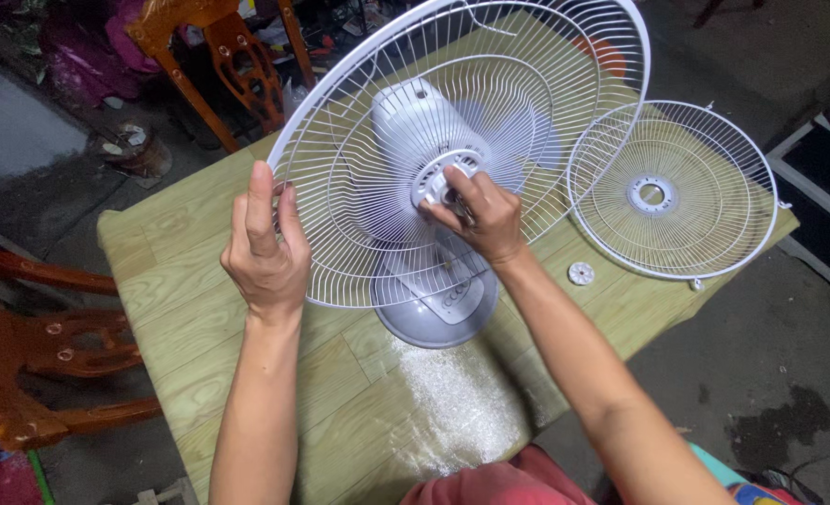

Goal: The person assembles a white table fan by attaching the front grille, inserting the fan blades, and securing the components with a central nut. The person repeatedly removes and reattaches the grille and blades, adjusting the central nut throughout the process.

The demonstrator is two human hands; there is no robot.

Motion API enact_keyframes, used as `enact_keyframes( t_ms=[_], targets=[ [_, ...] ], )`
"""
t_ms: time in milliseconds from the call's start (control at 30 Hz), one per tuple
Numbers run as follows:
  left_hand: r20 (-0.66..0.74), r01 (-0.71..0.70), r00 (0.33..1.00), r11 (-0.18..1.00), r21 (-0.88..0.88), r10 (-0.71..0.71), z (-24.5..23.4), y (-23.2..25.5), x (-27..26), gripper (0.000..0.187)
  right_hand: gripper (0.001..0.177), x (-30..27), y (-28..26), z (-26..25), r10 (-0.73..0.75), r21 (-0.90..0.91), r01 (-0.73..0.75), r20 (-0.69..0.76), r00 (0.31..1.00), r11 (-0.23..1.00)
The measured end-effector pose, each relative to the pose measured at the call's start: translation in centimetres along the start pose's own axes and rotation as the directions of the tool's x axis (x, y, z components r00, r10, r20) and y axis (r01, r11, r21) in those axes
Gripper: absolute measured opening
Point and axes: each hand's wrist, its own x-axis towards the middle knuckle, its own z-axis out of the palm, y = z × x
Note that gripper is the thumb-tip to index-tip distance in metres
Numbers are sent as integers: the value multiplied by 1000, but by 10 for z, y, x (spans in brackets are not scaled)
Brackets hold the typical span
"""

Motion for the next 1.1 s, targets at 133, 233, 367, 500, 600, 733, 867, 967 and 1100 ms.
enact_keyframes(
  t_ms=[133,233,367,500,600,733,867,967,1100],
  targets=[
    [-2,5,1000,1000,15,-5,0,2,1,76,62,-10,-15,11,210,99,-203,-73,975,974],
    [1,4,1000,1000,13,-4,-1,4,2,74,61,-11,-20,12,274,136,-263,-67,959,955],
    [13,0,1000,1000,23,0,-4,4,6,73,69,-1,-12,-9,233,67,-243,134,963,968],
    [61,-20,998,1000,22,19,-9,-1,10,75,75,20,16,-48,-213,-220,298,341,916,929],
    [100,-8,995,1000,-3,9,-12,-4,14,76,71,42,35,-60,-466,-277,603,427,775,748],
    [96,-72,992,996,-60,77,-11,-10,23,77,70,64,45,-57,-570,-256,791,576,586,556],
    [107,-69,991,994,-82,77,-8,-12,26,78,61,81,43,-52,-626,-208,902,660,416,379],
    [103,-67,992,994,-88,76,-6,-13,25,79,58,94,41,-54,-733,-105,929,585,347,356],
    [104,-54,993,996,-75,62,-2,-13,24,79,57,105,35,-52,-735,-35,922,592,330,386]
  ],
)
